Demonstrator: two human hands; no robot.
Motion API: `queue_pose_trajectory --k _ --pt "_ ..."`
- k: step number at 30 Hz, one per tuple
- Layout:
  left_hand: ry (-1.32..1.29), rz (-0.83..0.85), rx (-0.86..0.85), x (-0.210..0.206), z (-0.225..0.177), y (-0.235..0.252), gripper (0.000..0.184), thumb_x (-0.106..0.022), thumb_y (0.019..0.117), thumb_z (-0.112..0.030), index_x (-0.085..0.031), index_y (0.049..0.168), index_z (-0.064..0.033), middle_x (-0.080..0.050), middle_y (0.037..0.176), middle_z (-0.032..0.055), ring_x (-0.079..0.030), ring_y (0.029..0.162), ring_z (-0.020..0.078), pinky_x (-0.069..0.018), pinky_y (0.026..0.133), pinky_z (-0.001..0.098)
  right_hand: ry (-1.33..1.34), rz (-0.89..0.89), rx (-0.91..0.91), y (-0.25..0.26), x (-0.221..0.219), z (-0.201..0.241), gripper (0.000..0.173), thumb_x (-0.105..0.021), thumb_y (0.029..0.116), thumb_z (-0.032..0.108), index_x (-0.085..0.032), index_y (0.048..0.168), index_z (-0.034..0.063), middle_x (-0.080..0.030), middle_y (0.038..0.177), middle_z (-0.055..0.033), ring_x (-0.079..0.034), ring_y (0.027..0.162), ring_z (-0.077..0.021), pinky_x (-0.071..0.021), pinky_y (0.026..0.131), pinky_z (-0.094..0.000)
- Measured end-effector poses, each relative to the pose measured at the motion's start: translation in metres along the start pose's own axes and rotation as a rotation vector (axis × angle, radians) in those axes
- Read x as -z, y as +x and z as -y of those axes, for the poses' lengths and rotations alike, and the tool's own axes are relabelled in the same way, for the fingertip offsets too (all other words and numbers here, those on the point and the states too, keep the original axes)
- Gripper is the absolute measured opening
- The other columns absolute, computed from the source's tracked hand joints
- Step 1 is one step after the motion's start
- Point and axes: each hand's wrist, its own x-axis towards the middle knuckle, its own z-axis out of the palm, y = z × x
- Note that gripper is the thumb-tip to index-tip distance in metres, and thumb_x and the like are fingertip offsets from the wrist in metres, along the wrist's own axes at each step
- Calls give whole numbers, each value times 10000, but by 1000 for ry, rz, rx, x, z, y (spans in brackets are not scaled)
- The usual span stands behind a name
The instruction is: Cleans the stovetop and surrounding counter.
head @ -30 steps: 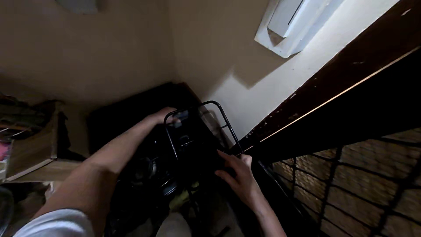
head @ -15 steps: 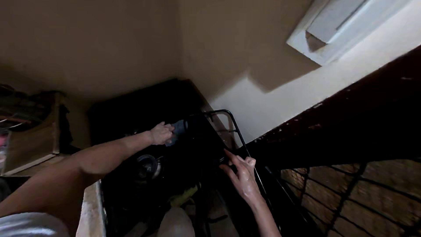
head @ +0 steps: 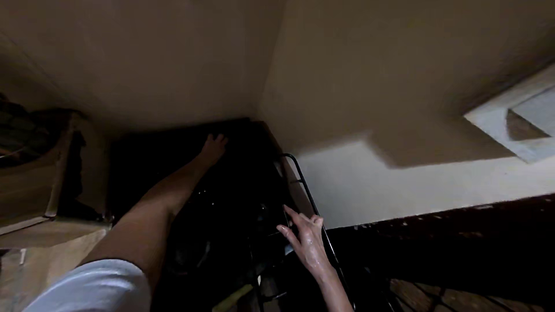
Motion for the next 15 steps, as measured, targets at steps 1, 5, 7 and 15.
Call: queue_pose_trajectory --k 1,5,7,15 --pt "24 -46 -8 -6 1 7 410 -556 967 76 -623 1356 -37 -444 1563 127 -373 1443 420 -345 1089 683 1 10 6 6 -4 1 633 -566 949 610 -705 1305 105 -712 800 3 -615 697 -161 -433 853 -511" --pt "-44 234 3 59 -13 -20 426 -393 1064 26 -440 1488 33 -286 1657 142 -266 1515 394 -236 1186 602 35 55 1 30 -22 5 805 -572 870 741 -701 1304 76 -719 811 -9 -610 708 -162 -414 879 -522" --pt "-117 307 4 94 -17 -48 399 -406 1052 48 -471 1444 91 -307 1634 199 -269 1505 417 -231 1192 583 38 65 18 41 -32 4 808 -597 861 726 -702 1294 51 -717 810 -30 -612 704 -181 -412 874 -532" --pt "-73 270 76 103 11 -66 329 -557 1008 -17 -595 1317 89 -455 1500 273 -385 1423 441 -326 1142 574 30 110 52 69 -60 8 770 -641 866 674 -701 1290 34 -741 854 -85 -669 765 -258 -424 918 -575"
